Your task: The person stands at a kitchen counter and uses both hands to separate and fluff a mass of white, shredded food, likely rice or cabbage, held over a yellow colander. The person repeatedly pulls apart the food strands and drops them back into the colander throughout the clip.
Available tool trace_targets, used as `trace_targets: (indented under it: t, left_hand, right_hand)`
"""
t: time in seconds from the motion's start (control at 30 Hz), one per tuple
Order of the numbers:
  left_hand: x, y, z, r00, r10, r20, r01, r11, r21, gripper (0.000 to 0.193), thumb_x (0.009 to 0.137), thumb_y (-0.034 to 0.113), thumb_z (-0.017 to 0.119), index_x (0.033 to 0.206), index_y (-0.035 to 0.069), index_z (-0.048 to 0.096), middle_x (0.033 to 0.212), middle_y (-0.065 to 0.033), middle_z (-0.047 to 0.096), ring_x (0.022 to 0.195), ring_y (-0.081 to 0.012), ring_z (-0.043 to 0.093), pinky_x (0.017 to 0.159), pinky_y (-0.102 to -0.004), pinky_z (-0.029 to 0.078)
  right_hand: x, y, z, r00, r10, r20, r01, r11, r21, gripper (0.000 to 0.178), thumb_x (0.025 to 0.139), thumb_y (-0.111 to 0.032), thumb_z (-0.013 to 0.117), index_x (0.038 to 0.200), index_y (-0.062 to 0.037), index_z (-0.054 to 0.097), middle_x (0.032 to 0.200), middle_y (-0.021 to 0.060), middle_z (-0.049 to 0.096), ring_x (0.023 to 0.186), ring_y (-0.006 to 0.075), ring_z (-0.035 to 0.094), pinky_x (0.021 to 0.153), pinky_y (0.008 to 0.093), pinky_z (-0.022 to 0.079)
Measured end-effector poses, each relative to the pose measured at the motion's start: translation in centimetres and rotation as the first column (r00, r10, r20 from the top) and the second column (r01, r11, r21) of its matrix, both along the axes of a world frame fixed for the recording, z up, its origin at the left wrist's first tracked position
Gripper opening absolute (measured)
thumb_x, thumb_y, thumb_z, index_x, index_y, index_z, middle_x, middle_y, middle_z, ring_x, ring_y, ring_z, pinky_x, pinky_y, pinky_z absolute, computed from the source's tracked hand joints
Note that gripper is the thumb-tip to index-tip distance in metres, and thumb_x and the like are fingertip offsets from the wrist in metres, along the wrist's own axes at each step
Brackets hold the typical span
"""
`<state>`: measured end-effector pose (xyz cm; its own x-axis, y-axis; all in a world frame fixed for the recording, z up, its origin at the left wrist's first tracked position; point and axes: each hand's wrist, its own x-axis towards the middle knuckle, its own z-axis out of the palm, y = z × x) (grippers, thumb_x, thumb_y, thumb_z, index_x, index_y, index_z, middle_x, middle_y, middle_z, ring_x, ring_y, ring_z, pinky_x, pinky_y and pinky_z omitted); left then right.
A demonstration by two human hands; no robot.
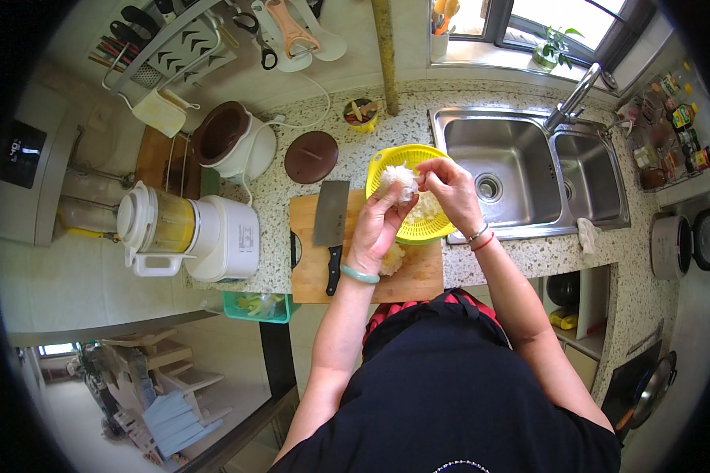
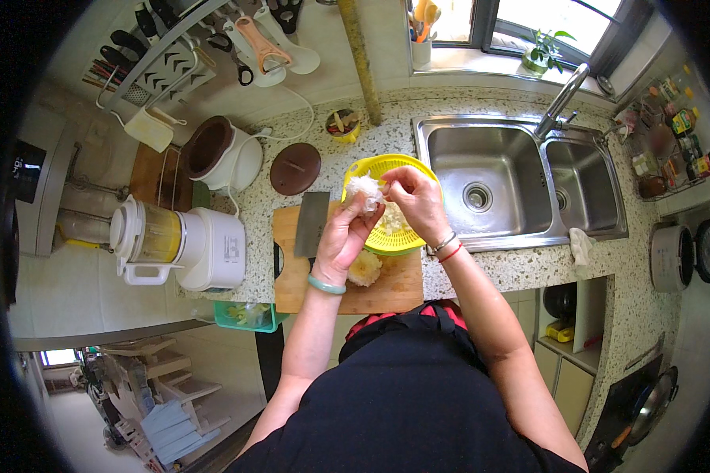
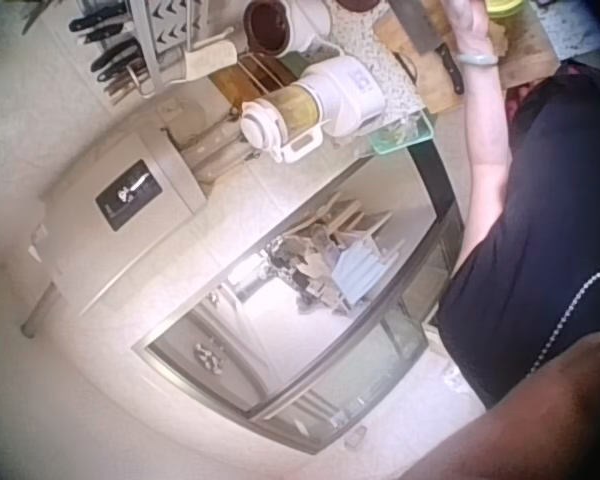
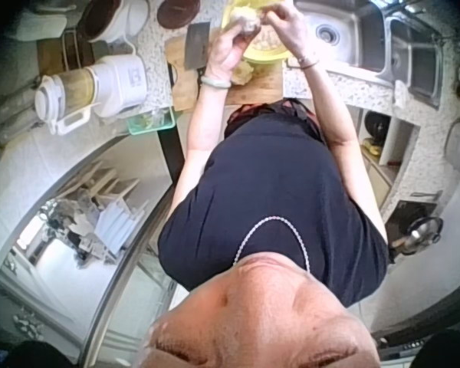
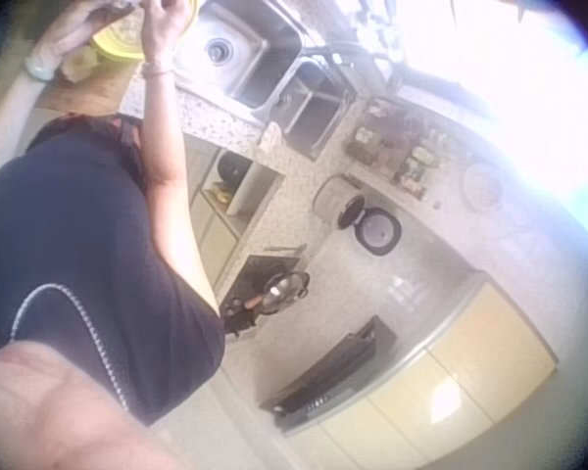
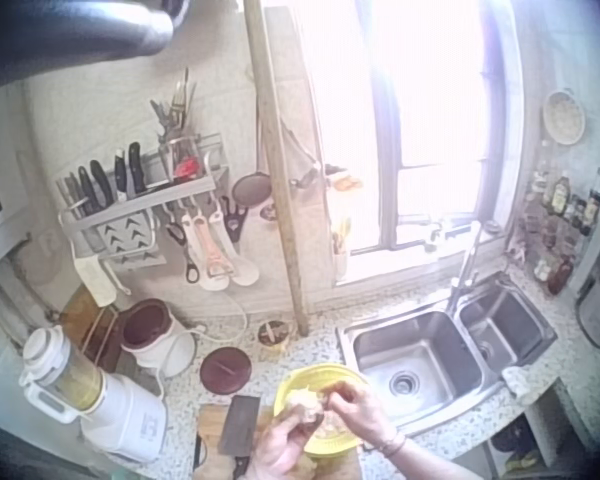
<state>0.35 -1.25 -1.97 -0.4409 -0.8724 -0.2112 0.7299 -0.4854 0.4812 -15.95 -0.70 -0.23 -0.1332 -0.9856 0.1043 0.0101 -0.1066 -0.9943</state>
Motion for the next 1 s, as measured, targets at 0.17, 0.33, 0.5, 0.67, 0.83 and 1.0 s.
trace_targets:
  t: [0.17, 0.33, 0.5, 0.67, 0.83, 1.0]
  left_hand:
    - [0.3, -0.2, -0.3, 1.0, 0.006, 0.012, -0.006, 1.0, 0.018, 0.03, 0.092, 0.008, 0.061, 0.121, 0.004, 0.055, 0.113, -0.0073, 0.062, 0.102, -0.0183, 0.061, 0.095, -0.0372, 0.053]
    - [0.1, -0.2, -0.3, 1.0, -0.002, 0.02, 0.002, 1.0, -0.012, 0.029, 0.092, 0.007, 0.061, 0.121, 0.004, 0.056, 0.114, -0.0071, 0.062, 0.103, -0.0181, 0.061, 0.094, -0.0367, 0.053]
    - [0.2, -0.3, -0.5, 0.998, 0.005, 0.062, -0.002, 0.998, -0.06, 0.03, 0.092, 0.006, 0.061, 0.122, 0.004, 0.057, 0.115, -0.0067, 0.062, 0.104, -0.0171, 0.061, 0.094, -0.0361, 0.053]
    - [0.1, -0.4, -0.7, 0.994, 0.021, 0.107, -0.011, 0.995, -0.096, 0.029, 0.093, 0.006, 0.06, 0.121, 0.005, 0.057, 0.116, -0.0059, 0.062, 0.105, -0.0162, 0.061, 0.094, -0.0348, 0.053]
    - [-0.4, -0.4, 0.0, 0.98, 0.042, 0.194, -0.014, 0.99, -0.143, 0.026, 0.093, 0.008, 0.06, 0.119, 0.004, 0.06, 0.115, -0.0059, 0.064, 0.106, -0.0155, 0.06, 0.096, -0.034, 0.051]
    - [-0.9, -0.2, 0.8, 0.956, 0.105, 0.273, -0.05, 0.979, -0.2, 0.027, 0.092, 0.006, 0.061, 0.118, 0.003, 0.06, 0.114, -0.0068, 0.065, 0.103, -0.0152, 0.062, 0.091, -0.0303, 0.051]
  right_hand:
    - [-0.5, -0.2, -0.1, 0.999, -0.003, -0.05, 0.003, 1.0, -0.007, 0.016, 0.093, -0.002, 0.049, 0.098, 0.003, 0.063, 0.081, 0.0056, 0.066, 0.074, 0.0101, 0.063, 0.069, 0.025, 0.053]
    - [-0.4, -0.6, -0.8, 0.995, -0.017, -0.099, 0.012, 0.999, -0.044, 0.015, 0.093, -0.003, 0.051, 0.1, 0.0019, 0.064, 0.081, 0.006, 0.066, 0.076, 0.0111, 0.063, 0.07, 0.0251, 0.052]
    - [-0.2, -0.8, -1.0, 0.974, -0.064, -0.217, 0.044, 0.994, -0.096, 0.013, 0.09, -0.007, 0.061, 0.099, 0.0005, 0.067, 0.084, 0.0077, 0.068, 0.078, 0.0138, 0.065, 0.072, 0.0255, 0.051]
    - [-0.3, -0.6, 0.2, 0.923, -0.172, -0.344, 0.089, 0.965, -0.245, 0.015, 0.085, -0.01, 0.069, 0.096, -0.0001, 0.069, 0.087, 0.0094, 0.07, 0.077, 0.0158, 0.066, 0.072, 0.027, 0.052]
    - [-0.4, 0.2, 2.2, 0.954, 0.007, -0.299, -0.037, 0.995, -0.096, 0.021, 0.084, -0.012, 0.071, 0.101, 0.0005, 0.068, 0.086, 0.0088, 0.07, 0.078, 0.0149, 0.066, 0.074, 0.027, 0.052]
    - [-0.1, 0.1, 2.1, 0.871, -0.097, -0.483, -0.051, 0.958, -0.284, 0.015, 0.078, -0.01, 0.071, 0.087, -0.0001, 0.064, 0.077, 0.012, 0.065, 0.072, 0.0245, 0.064, 0.067, 0.0335, 0.052]
